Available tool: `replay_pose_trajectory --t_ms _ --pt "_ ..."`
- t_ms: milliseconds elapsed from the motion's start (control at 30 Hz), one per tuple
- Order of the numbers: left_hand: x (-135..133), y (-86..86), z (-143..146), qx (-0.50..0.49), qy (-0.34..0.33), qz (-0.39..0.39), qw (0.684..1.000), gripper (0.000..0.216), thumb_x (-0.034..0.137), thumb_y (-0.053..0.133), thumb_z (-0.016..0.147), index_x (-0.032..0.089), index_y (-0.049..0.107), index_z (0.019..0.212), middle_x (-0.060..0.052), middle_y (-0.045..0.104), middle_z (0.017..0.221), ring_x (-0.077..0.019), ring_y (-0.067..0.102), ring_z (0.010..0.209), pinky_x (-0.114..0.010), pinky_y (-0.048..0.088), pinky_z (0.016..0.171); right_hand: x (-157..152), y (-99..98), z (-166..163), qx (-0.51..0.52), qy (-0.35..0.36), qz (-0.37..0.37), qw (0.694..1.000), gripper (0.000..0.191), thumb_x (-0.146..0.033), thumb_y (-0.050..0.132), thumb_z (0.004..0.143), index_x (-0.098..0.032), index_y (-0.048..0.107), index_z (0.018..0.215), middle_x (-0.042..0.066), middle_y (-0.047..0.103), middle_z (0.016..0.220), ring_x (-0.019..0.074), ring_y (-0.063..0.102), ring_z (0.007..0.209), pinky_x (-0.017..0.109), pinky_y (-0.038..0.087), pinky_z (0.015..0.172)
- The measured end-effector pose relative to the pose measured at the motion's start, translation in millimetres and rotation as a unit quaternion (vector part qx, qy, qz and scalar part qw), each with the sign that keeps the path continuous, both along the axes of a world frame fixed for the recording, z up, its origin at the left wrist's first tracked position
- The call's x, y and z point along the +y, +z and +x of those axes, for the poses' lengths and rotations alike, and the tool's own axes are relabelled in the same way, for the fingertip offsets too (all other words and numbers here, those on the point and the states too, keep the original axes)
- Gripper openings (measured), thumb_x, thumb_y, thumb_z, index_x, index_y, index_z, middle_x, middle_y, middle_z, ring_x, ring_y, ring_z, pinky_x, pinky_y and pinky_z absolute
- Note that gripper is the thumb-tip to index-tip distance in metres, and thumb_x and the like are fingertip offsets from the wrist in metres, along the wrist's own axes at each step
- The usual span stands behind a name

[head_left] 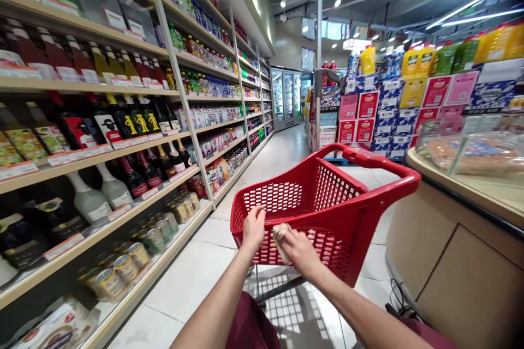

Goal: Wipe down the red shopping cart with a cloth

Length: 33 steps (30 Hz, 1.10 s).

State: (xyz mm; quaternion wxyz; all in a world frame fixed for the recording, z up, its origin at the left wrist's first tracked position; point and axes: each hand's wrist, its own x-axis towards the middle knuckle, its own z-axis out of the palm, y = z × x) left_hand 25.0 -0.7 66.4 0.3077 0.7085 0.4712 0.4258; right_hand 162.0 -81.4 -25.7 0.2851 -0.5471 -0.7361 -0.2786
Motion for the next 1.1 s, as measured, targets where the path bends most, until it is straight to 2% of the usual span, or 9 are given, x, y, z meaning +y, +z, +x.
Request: replay_pose_trajectory --t_ms 100,233,333,500,667,800,867,967,1100 --pt "-9 3.1 15 0.06 -0.021 0.01 0.998 0.029 0.028 0.038 0.083 0.02 0.059 0.101 -0.004 0.063 0.108 -0.0172 0.055 0.103 -0.032 0.037 0.094 -10 -13.5 10 -0.023 0.018 -0.019 0.999 0.02 -0.018 0.047 0.084 -0.02 0.063 0.097 0.007 0.061 0.092 0.0172 0.052 0.083 0.028 0.039 0.068" --pt "-8 1.8 33 0.144 -0.053 0.014 0.988 0.036 0.033 0.029 0.088 0.023 0.055 0.109 -0.004 0.056 0.121 -0.0186 0.047 0.114 -0.044 0.022 0.104 -5 16.6 27 0.062 -0.04 0.061 0.995 0.028 -0.022 0.043 0.088 -0.021 0.056 0.112 0.01 0.056 0.111 0.0173 0.05 0.087 0.03 0.038 0.073" --pt "-6 -1.2 42 0.206 -0.09 0.023 0.974 0.032 0.037 0.032 0.087 0.026 0.059 0.1 -0.001 0.061 0.114 -0.0194 0.048 0.112 -0.051 0.01 0.106 -1 20.1 38 0.038 -0.068 0.023 0.997 0.023 -0.021 0.045 0.086 -0.021 0.061 0.103 0.009 0.059 0.103 0.0179 0.051 0.084 0.03 0.037 0.069" --pt "-3 -7.4 44 0.263 -0.096 0.04 0.959 0.04 0.036 0.022 0.09 0.025 0.06 0.095 -0.001 0.062 0.11 -0.0168 0.05 0.109 -0.049 0.012 0.105 -16 -4.7 51 -0.002 -0.034 -0.009 0.999 0.019 -0.018 0.049 0.084 -0.021 0.064 0.096 0.006 0.062 0.094 0.0158 0.052 0.082 0.027 0.037 0.066" --pt "-3 -10.1 40 0.284 -0.089 0.056 0.953 0.04 0.036 0.019 0.091 0.026 0.056 0.102 0.0 0.06 0.115 -0.0148 0.047 0.112 -0.047 0.014 0.106 -12 16.0 59 0.082 -0.077 0.068 0.991 0.025 -0.021 0.045 0.087 -0.022 0.06 0.106 0.008 0.058 0.104 0.0167 0.05 0.086 0.03 0.036 0.072" --pt "-9 -8.5 36 0.294 -0.088 0.073 0.949 0.04 0.038 0.02 0.091 0.027 0.057 0.099 0.001 0.06 0.113 -0.015 0.048 0.111 -0.048 0.016 0.105 -20 0.2 63 0.022 -0.038 0.027 0.999 0.015 -0.019 0.051 0.083 -0.021 0.065 0.078 0.004 0.061 0.081 0.0146 0.05 0.075 0.027 0.035 0.065" --pt "-14 -7.6 38 0.294 -0.081 0.083 0.949 0.04 0.039 0.02 0.091 0.026 0.057 0.096 0.0 0.06 0.113 -0.0166 0.047 0.112 -0.051 0.013 0.105 -27 -0.8 71 0.018 -0.035 0.033 0.999 0.016 -0.021 0.049 0.084 -0.022 0.065 0.086 0.005 0.062 0.091 0.0147 0.051 0.079 0.027 0.035 0.068" --pt "-22 -6.0 53 0.295 -0.081 0.109 0.946 0.039 0.04 0.022 0.09 0.024 0.055 0.103 -0.003 0.051 0.126 -0.0194 0.037 0.122 -0.053 0.006 0.106 -31 16.0 86 0.065 -0.077 0.079 0.992 0.026 -0.024 0.044 0.087 -0.023 0.059 0.108 0.007 0.057 0.11 0.0158 0.051 0.088 0.029 0.035 0.073" --pt "-30 -3.9 79 0.302 -0.132 0.105 0.938 0.042 0.041 0.022 0.089 0.022 0.046 0.118 -0.006 0.047 0.13 -0.0187 0.037 0.123 -0.048 0.013 0.106 -33 22.9 94 0.035 -0.114 0.046 0.992 0.018 -0.022 0.049 0.085 -0.023 0.065 0.093 0.005 0.062 0.097 0.0151 0.051 0.079 0.028 0.034 0.068"
